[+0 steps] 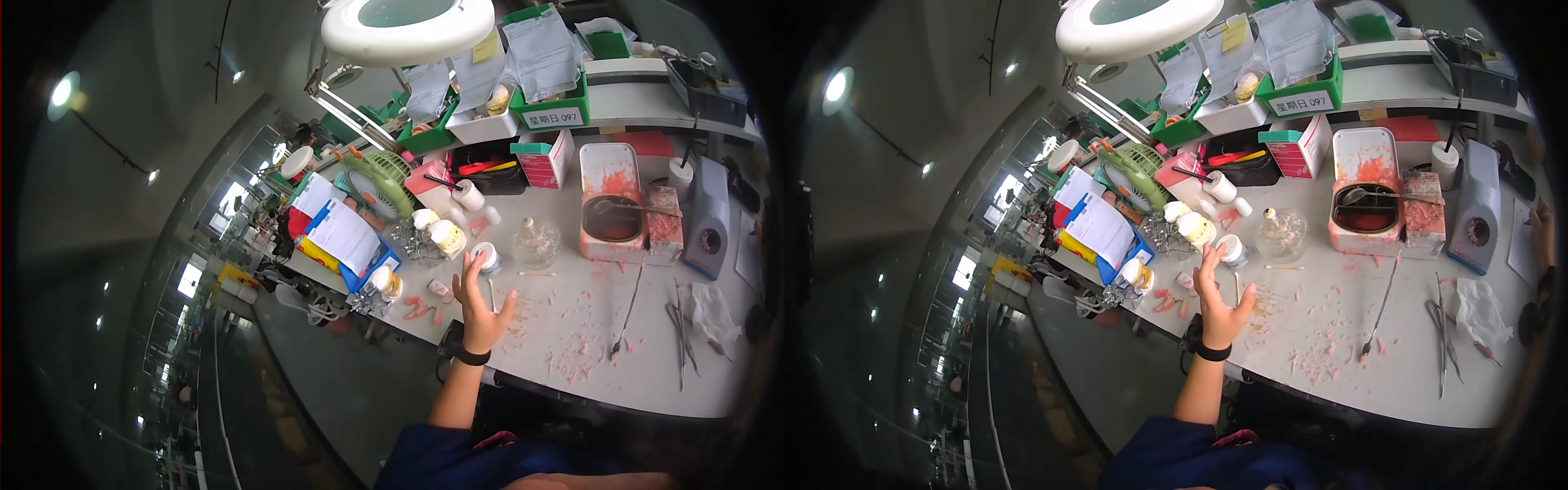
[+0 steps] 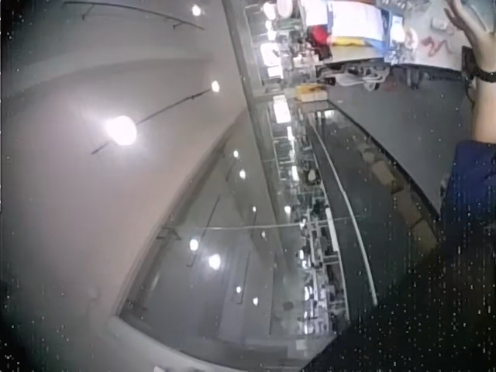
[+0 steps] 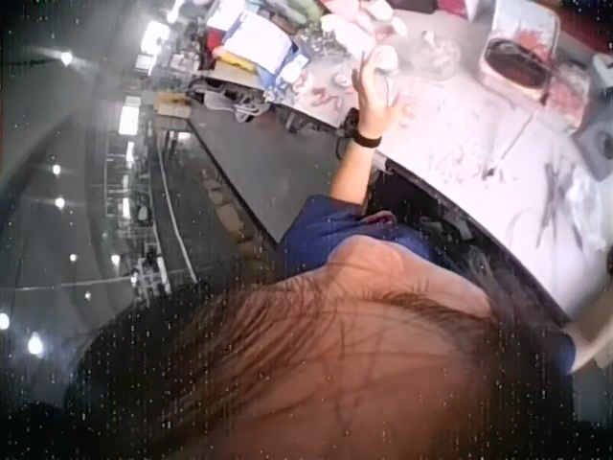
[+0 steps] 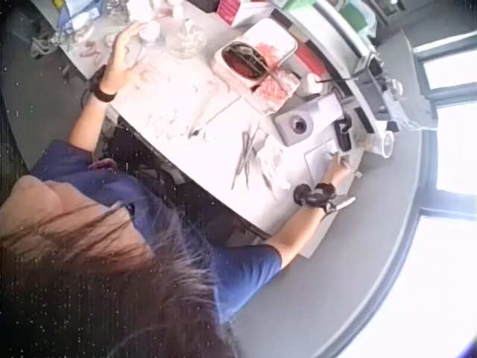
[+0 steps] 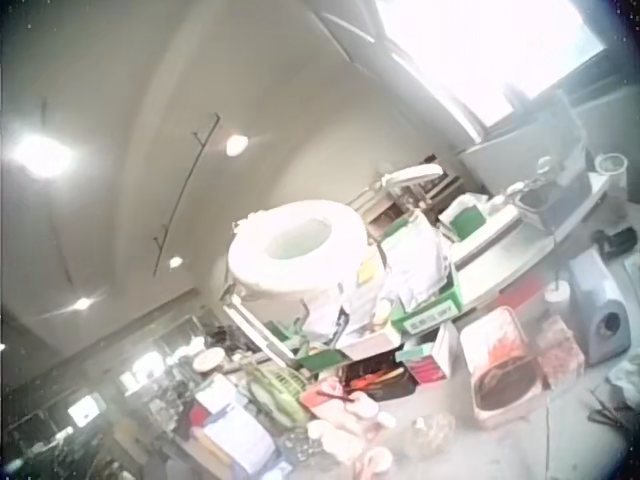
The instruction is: The recorder is applying acrylic resin to a dental prosthetic using a brush and a small tool to repair or build up the surface.
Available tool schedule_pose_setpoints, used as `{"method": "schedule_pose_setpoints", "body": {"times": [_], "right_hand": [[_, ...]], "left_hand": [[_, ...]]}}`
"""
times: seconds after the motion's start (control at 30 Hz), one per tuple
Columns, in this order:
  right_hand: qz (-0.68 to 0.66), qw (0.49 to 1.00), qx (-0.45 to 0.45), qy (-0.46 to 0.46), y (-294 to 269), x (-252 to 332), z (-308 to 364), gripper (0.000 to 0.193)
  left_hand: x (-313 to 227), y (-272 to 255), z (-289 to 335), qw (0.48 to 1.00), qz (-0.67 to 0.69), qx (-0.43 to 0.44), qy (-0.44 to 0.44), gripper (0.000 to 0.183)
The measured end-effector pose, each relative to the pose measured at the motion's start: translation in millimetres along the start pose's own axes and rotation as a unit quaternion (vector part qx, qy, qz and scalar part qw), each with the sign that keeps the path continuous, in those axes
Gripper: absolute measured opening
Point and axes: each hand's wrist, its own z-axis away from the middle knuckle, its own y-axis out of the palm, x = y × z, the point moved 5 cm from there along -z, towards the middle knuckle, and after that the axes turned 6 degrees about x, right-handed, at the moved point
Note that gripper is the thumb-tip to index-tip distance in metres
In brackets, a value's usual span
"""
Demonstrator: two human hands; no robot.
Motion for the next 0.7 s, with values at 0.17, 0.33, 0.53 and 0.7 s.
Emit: {"method": "schedule_pose_setpoints", "body": {"times": [0.17, 0.33, 0.53, 0.7], "right_hand": [[0.016, 1.000, 0.003, -0.025, -6, -9, -3, 0.022], [0.023, 1.000, -0.011, 0.010, -1, -2, -2, 0.019], [0.007, 0.999, -0.035, 0.028, 3, -44, -10, 0.012], [0.004, 0.993, -0.095, -0.073, -13, -136, -24, 0.018]], "left_hand": [[-1, 1, -1, 1.000, 0.001, -0.004, 0.000, 0.079], [-1, 2, -3, 1.000, 0.001, -0.002, 0.000, 0.078], [3, 0, 2, 0.999, 0.027, -0.016, -0.008, 0.074], [5, 12, 0, 0.995, 0.092, -0.008, -0.023, 0.074]]}}
